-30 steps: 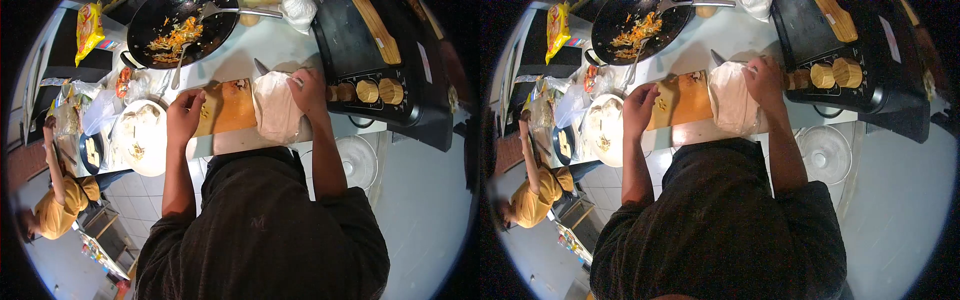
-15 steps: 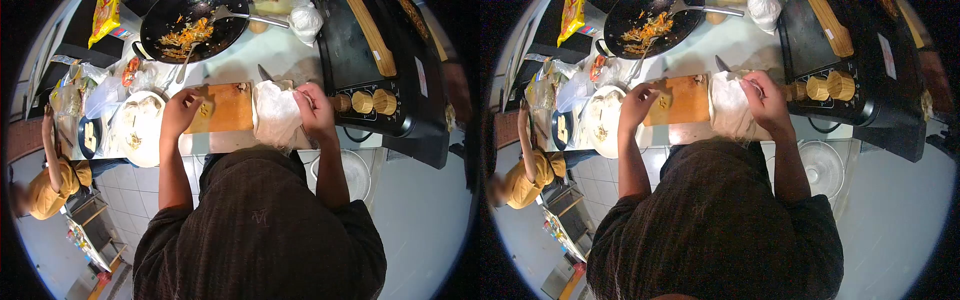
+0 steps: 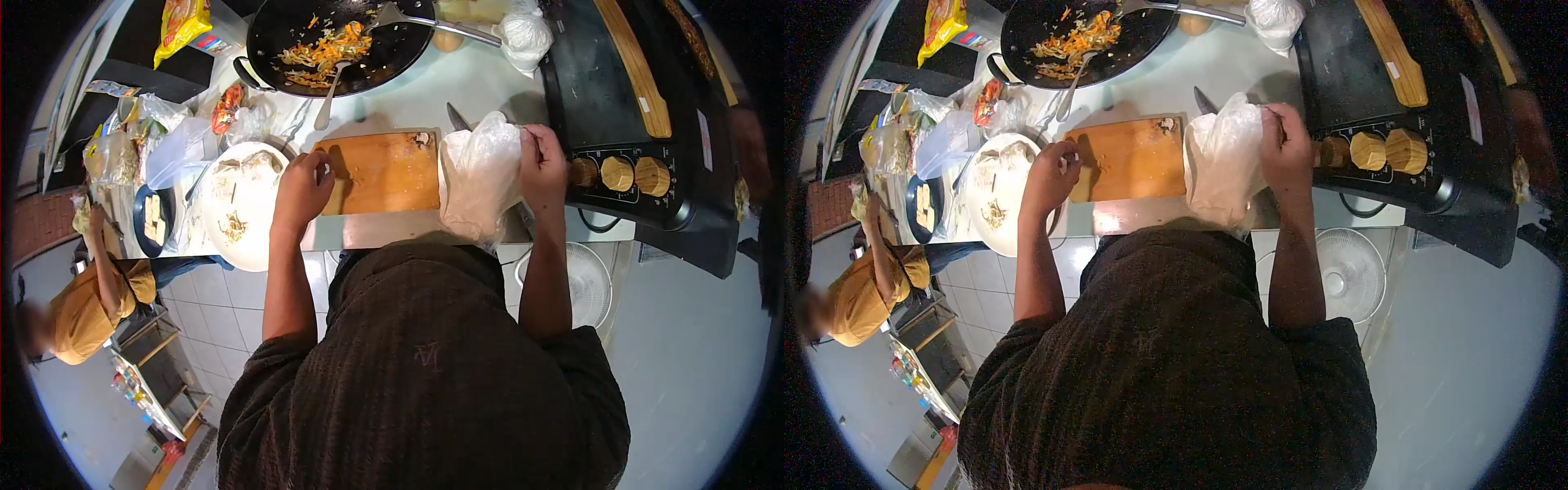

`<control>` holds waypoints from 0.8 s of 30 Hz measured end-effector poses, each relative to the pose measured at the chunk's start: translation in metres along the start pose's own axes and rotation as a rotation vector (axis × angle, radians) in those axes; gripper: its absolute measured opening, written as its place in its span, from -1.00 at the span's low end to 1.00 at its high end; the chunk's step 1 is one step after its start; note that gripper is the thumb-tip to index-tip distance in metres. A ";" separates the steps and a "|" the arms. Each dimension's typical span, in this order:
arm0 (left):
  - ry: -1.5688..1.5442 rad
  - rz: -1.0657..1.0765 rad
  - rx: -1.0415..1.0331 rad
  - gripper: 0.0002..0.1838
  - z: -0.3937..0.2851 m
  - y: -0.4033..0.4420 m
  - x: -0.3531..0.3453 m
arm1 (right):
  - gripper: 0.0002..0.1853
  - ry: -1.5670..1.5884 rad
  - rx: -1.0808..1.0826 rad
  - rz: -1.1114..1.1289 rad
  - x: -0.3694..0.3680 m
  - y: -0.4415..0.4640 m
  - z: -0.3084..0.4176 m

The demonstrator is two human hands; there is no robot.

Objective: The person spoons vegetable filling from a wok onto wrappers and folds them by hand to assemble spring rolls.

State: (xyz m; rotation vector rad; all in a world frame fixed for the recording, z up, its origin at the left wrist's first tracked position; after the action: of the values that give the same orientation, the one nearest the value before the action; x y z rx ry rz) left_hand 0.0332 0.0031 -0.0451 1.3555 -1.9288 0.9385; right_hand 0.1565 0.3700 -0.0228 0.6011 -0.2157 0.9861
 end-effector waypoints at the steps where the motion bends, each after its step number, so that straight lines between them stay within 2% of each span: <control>1: 0.006 -0.009 -0.017 -0.77 0.001 0.000 0.002 | -0.82 -0.001 -0.003 0.001 0.000 -0.001 0.001; 4: -0.058 0.025 -0.007 -0.79 0.005 0.000 0.005 | -0.80 -0.020 0.026 -0.035 0.003 -0.001 0.014; 8: -0.104 0.051 -0.012 -0.79 0.003 0.001 0.011 | -0.80 0.130 -0.033 -0.043 0.007 -0.004 0.037; 10: -0.121 0.137 0.004 -0.76 0.002 0.001 0.010 | -0.80 0.156 -0.030 -0.050 0.011 -0.006 0.050; 14: -0.144 0.189 -0.025 -0.74 -0.009 0.003 0.011 | -0.81 0.261 -0.048 -0.159 0.019 -0.010 0.071; 17: -0.225 0.241 -0.023 -0.77 -0.028 0.001 0.010 | -0.80 0.335 0.036 -0.223 0.022 -0.010 0.083; 19: -0.311 0.252 -0.232 -0.76 -0.048 -0.002 0.007 | -0.79 0.310 0.038 -0.198 0.024 -0.010 0.091; 22: -0.351 0.330 -0.249 -0.73 -0.075 -0.007 0.003 | -0.79 0.310 0.057 -0.126 0.016 -0.011 0.100; 23: -0.401 0.398 -0.309 -0.65 -0.079 -0.006 -0.005 | -0.79 0.333 0.073 -0.080 0.010 -0.012 0.105; 24: -0.400 0.402 -0.313 -0.65 -0.085 -0.006 -0.006 | -0.79 0.330 0.072 -0.084 0.006 -0.013 0.109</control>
State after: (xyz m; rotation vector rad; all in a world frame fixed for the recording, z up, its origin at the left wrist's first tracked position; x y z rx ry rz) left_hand 0.0469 0.0742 0.0002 1.0466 -2.5927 0.5222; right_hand 0.1807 0.3080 0.0642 0.5000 0.1376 0.9990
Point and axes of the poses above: each hand's wrist, its own y-axis towards the middle knuckle, its own x-axis out of the back of the hand, z = x × y, the point moved 6 cm from there along y, towards the middle knuckle, and after that the axes turned 15 degrees about x, right-handed, at the moved point
